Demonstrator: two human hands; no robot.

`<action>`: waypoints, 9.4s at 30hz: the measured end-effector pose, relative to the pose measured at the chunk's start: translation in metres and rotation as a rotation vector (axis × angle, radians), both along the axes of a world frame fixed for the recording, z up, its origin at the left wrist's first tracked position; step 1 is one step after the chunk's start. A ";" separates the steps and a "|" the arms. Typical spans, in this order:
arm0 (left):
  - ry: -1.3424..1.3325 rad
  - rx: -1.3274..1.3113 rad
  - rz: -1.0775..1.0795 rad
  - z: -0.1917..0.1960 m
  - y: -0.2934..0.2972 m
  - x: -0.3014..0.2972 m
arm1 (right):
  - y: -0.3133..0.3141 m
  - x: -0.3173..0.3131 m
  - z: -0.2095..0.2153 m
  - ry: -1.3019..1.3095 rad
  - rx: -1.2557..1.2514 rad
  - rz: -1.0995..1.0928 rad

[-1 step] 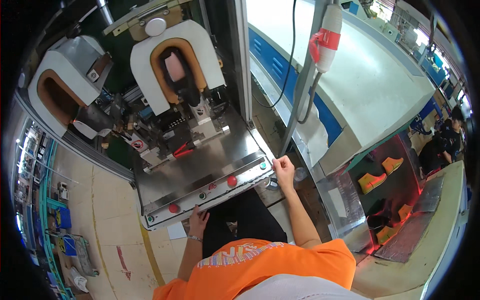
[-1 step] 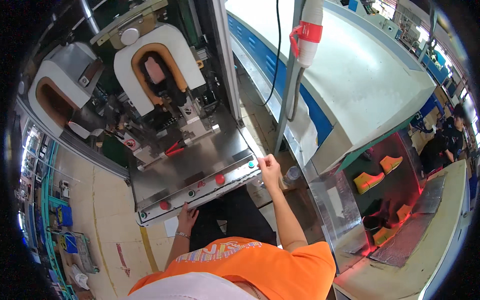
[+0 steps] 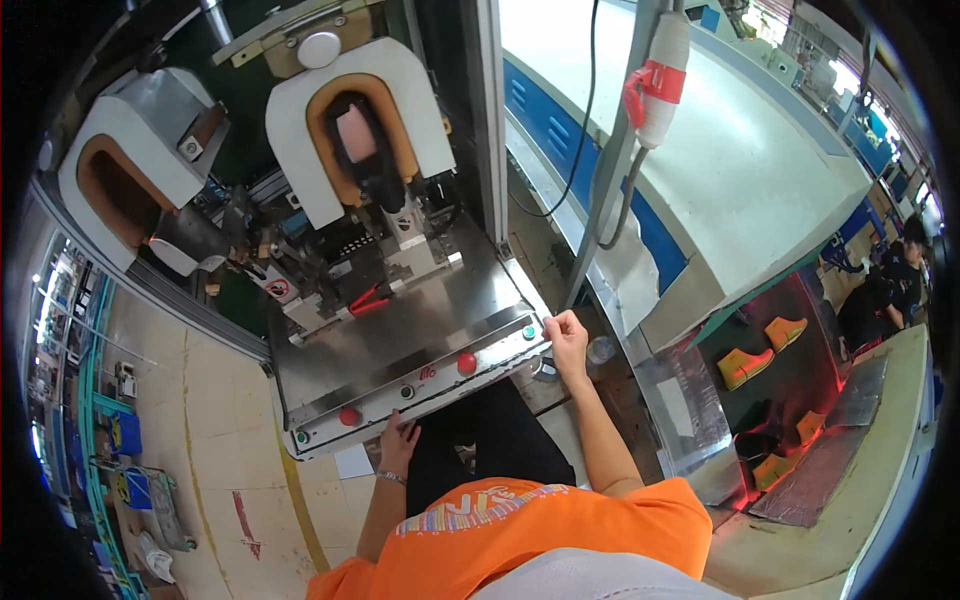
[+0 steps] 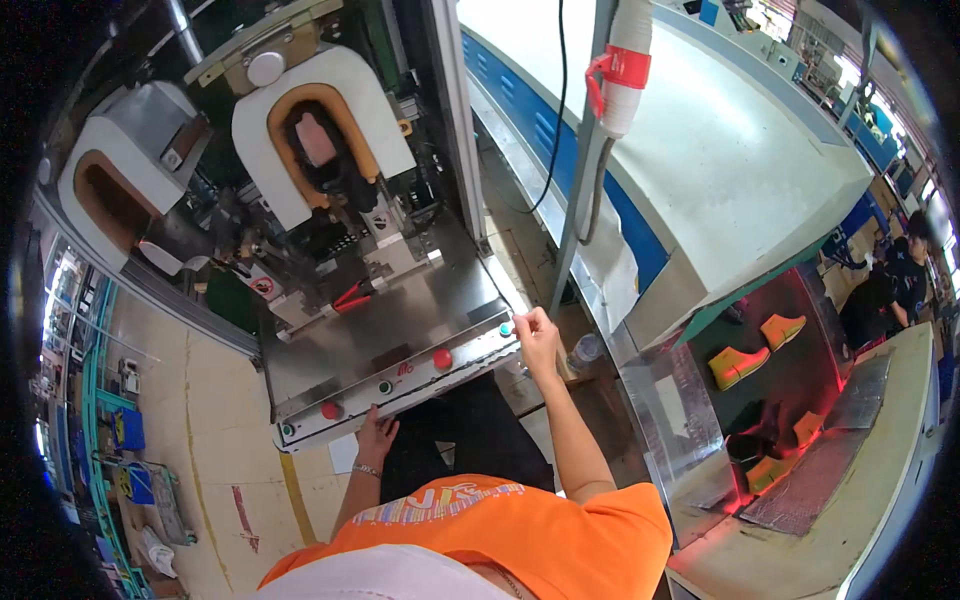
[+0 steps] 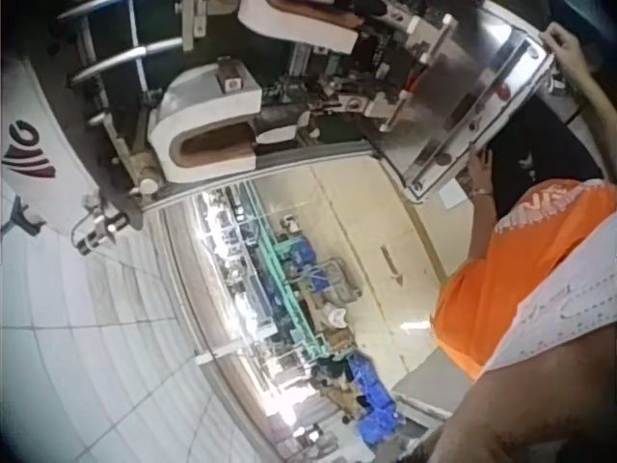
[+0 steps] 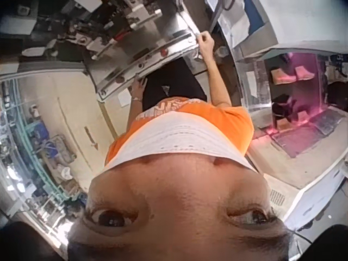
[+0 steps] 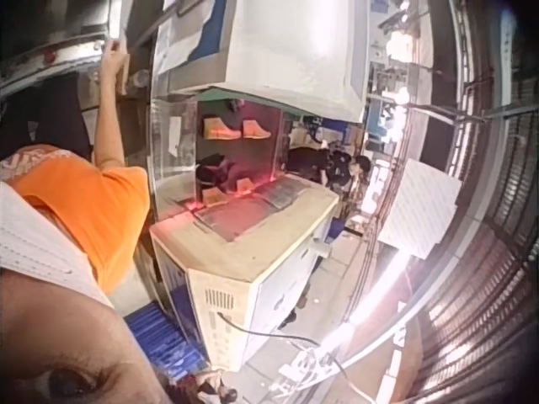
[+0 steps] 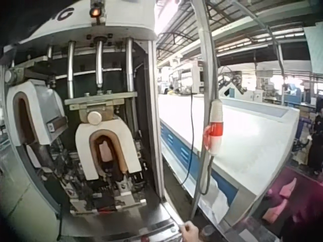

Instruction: The person operates a shoe pressing machine in a factory setting. They place a black shoe into the machine's mold, press a button to activate the pressing cycle, and then remove the shoe. This process is repeated multiple times throughout the video.

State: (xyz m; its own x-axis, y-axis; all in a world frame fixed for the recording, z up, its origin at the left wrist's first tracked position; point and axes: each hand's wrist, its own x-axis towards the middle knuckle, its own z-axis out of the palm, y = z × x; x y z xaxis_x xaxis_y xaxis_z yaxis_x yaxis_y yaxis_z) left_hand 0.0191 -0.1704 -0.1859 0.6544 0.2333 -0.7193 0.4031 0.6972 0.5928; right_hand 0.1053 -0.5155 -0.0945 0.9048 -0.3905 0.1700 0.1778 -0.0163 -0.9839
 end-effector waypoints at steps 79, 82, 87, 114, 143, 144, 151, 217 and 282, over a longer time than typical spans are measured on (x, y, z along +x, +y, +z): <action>0.089 -0.200 -0.796 0.071 -0.152 0.024 | -0.508 -0.137 -0.011 0.797 -0.657 -0.901; 0.136 -0.229 -0.690 0.061 -0.128 0.014 | -0.453 -0.174 -0.024 0.936 -0.612 -0.925; 0.279 -0.173 -0.651 0.043 -0.094 -0.013 | -0.419 -0.265 -0.106 0.914 -0.344 -1.383; 0.002 -0.083 -0.811 0.079 -0.129 -0.031 | -0.378 -0.302 0.031 -0.070 -0.305 -0.974; -0.926 -0.031 -1.045 0.243 -0.067 0.088 | 0.012 -0.005 0.114 0.279 0.659 1.032; -0.921 0.065 -1.146 0.256 -0.056 0.091 | 0.012 0.007 0.115 0.201 0.594 1.058; -1.244 0.410 -0.953 0.325 -0.028 0.127 | 0.046 0.063 0.215 -0.069 0.436 1.072; -0.939 2.077 -0.298 0.321 -0.128 0.079 | 0.152 0.144 0.082 -0.112 0.983 0.617; -0.854 0.753 -1.123 0.100 -0.045 -0.010 | 0.005 0.071 -0.067 0.640 -0.638 -0.066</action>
